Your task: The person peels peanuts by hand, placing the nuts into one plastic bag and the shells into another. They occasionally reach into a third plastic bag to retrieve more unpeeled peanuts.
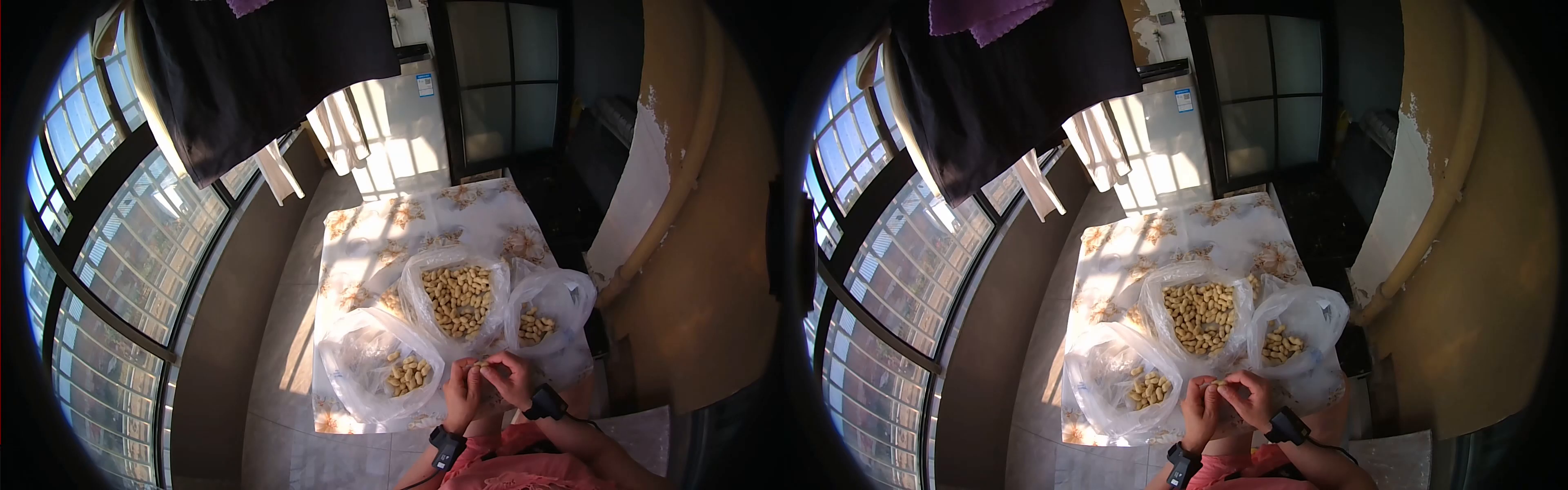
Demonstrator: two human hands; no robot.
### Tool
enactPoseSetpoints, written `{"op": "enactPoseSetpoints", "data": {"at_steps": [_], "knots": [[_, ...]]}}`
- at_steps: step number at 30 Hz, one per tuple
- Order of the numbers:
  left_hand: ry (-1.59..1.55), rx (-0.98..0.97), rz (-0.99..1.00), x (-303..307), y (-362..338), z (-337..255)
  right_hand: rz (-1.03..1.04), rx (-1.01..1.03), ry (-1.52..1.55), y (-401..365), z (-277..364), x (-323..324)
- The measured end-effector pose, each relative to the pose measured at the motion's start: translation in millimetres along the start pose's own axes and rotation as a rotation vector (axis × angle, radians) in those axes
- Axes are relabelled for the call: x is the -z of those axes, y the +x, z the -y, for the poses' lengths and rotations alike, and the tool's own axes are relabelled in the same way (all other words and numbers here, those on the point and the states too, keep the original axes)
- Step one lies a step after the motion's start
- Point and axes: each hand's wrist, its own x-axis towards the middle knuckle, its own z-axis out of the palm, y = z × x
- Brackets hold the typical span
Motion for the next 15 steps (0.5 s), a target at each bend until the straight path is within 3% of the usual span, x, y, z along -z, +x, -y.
{"op": "enactPoseSetpoints", "data": {"at_steps": [9,11,15], "knots": [[0.019,0.005,0.007,2.0,-0.2,5.3,0.023,-0.040,0.026,2.9,9.7,-1.1],[-0.145,0.089,-0.034,0.4,-1.4,12.1,0.059,-0.029,0.017,3.0,5.8,0.3],[-0.202,0.077,-0.036,-1.0,-0.5,4.5,0.119,-0.016,-0.028,2.3,0.8,1.0]]}}
